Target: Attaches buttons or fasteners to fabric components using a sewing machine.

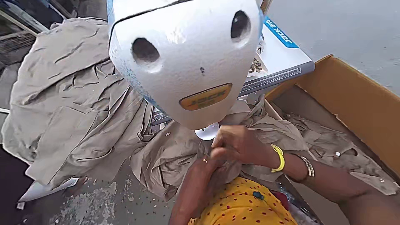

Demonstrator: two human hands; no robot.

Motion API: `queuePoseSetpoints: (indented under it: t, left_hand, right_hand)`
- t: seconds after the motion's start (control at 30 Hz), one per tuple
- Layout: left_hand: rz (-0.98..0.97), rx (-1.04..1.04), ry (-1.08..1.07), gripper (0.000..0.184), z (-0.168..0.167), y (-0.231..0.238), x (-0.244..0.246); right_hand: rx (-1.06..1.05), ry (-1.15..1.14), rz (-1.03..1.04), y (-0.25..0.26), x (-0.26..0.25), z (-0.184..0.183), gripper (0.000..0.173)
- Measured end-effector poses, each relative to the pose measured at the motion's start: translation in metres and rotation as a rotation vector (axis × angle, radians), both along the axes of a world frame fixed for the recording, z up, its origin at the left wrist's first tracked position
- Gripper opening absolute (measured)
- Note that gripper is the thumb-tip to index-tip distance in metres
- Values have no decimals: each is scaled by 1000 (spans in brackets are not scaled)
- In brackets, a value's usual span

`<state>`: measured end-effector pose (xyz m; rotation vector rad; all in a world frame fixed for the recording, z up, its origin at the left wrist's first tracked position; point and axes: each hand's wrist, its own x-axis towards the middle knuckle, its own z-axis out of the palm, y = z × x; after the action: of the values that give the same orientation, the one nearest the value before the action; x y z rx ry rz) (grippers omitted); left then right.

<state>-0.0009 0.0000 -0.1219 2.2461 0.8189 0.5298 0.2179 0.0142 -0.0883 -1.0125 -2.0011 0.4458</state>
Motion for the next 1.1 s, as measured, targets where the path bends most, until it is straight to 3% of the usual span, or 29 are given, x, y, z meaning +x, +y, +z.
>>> queuePoseSetpoints:
  t: [0.07, 0.13, 0.23, 0.3, 0.37, 0.63, 0.8, 1.03, 1.1]
  left_hand:
    - [24, 99, -86, 20, 17, 18, -3]
    - [79, 132, -171, 27, 28, 42, -6]
    - [262, -161, -384, 25, 30, 73, -1]
    - [372, -427, -564, 23, 31, 83, 4]
    - [404, -521, -642, 24, 30, 83, 4]
    - [347, -535, -651, 31, 18, 77, -1]
    - [416, -494, -594, 34, 30, 86, 4]
    - [439, -509, -540, 42, 37, 92, 8]
    - [435, -522, -553, 38, 35, 91, 7]
  right_hand:
    - [-97, -19, 80, -6, 2, -6, 52]
    - [-194, 72, 19, -2, 6, -4, 42]
    - [-283, 176, -236, 25, 7, 9, 26]
    - [-429, 154, -312, 44, 5, 19, 32]
    - [-558, 117, -306, 54, 3, 27, 41]
    - [-585, 116, -228, 54, 9, 31, 36]
    - [-523, 254, -159, 47, 22, 13, 17]
    - [-484, 318, -203, 43, 21, 4, 21]
    - [-501, 244, -227, 45, 29, 5, 22]
